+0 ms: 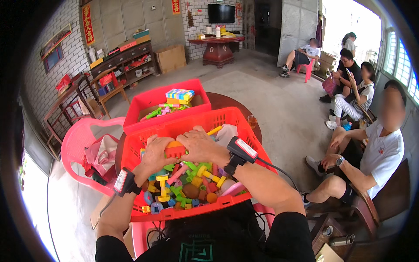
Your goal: Sorting and connecting colorful plastic toy blocks from a red basket.
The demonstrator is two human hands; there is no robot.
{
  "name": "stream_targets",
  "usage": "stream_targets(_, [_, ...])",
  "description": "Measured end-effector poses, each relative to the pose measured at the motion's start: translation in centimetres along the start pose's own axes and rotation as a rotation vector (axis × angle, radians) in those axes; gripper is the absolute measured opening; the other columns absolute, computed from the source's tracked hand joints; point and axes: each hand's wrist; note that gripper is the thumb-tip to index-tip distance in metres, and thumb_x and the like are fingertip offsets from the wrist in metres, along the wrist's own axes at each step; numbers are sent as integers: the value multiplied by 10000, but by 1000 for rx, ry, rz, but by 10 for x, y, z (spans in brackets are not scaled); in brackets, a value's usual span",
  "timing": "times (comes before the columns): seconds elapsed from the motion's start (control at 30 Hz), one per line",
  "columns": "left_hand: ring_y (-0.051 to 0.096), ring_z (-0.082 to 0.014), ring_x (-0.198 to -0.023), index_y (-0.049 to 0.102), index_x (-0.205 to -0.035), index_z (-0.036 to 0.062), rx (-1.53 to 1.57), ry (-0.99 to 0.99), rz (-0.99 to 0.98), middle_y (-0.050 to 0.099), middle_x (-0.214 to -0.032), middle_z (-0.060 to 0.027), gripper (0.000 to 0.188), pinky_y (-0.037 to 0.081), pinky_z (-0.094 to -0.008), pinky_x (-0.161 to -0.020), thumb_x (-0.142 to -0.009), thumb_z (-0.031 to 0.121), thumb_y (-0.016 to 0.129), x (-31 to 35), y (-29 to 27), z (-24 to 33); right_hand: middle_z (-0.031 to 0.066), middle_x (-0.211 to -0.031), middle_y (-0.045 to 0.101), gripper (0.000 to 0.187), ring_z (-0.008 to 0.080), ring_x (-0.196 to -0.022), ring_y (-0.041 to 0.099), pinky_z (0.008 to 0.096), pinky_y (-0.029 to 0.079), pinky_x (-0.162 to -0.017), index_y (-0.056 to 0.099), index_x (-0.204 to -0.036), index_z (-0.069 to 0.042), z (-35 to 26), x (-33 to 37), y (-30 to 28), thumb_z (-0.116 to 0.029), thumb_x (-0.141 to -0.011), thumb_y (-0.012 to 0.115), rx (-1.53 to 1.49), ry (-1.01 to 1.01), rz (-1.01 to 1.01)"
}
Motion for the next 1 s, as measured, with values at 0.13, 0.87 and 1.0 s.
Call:
stream_targets(0.13, [554, -186, -943, 352, -1313, 39, 855, -237, 70, 564, -1003, -89, 722, 450, -328, -825, -707, 139, 731, 0, -6, -3, 122, -879, 607, 519, 206, -887, 593, 344, 459, -753, 446, -1129, -33, -10, -4, -19, -282, -741, 685, -731, 501, -190])
stream_targets(0.87, [582, -124, -901, 485, -1055, 26, 1258, -453, -62, 582, -979, -54, 372, 484, -262, -785, -776, 145, 700, 1, 11, 8, 115, -761, 621, 352, 169, -572, 620, 293, 494, -472, 558, -869, 43, -1, -3, 5, -283, -768, 644, -1164, 553, 3])
stream_targets(1.0, [589, -133, -910, 493, -1072, 18, 1359, -477, -30, 592, -996, -64, 404, 483, -269, -798, -770, 171, 714, 1, 7, 17, 116, -716, 607, 369, 179, -626, 608, 304, 477, -522, 583, -892, 48, 0, -3, 23, -287, -756, 660, -1072, 498, 67])
Point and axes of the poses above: each hand's wrist, its own x-axis away from the middle knuckle, its own y-axis out of the palm, z = x × y
